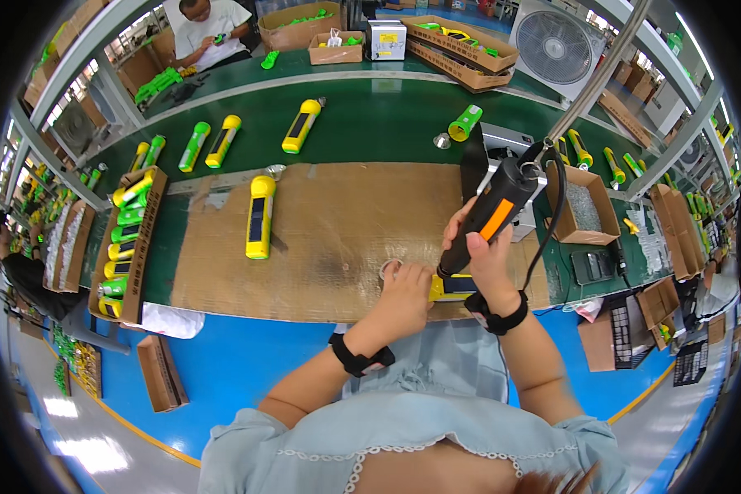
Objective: Using an electric screwdriver and a screw feeder to assemble solar-powered flashlights on an assembly line.
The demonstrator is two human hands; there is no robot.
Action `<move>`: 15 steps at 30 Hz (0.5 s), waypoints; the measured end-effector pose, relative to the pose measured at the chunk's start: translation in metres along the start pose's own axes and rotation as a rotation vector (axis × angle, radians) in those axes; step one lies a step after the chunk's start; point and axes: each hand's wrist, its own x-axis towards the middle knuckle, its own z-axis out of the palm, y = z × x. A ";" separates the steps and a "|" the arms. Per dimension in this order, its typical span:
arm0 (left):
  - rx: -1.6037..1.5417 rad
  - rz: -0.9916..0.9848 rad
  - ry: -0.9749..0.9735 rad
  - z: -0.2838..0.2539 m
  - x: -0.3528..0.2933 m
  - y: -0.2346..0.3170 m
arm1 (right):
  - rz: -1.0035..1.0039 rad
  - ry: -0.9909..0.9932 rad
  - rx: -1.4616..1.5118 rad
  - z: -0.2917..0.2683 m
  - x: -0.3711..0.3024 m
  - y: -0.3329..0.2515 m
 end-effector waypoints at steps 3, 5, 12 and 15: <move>0.052 -0.053 -0.075 -0.009 -0.003 0.006 | -0.088 0.098 0.052 -0.001 0.006 -0.018; 0.121 -0.060 -0.060 -0.019 -0.008 0.011 | -0.214 0.197 0.121 -0.006 0.010 -0.047; 0.397 -0.375 -0.011 -0.029 -0.010 -0.011 | -0.178 0.247 0.042 -0.041 -0.010 -0.094; 0.451 -0.332 0.104 0.004 0.079 -0.073 | -0.160 0.292 0.060 -0.016 -0.013 -0.084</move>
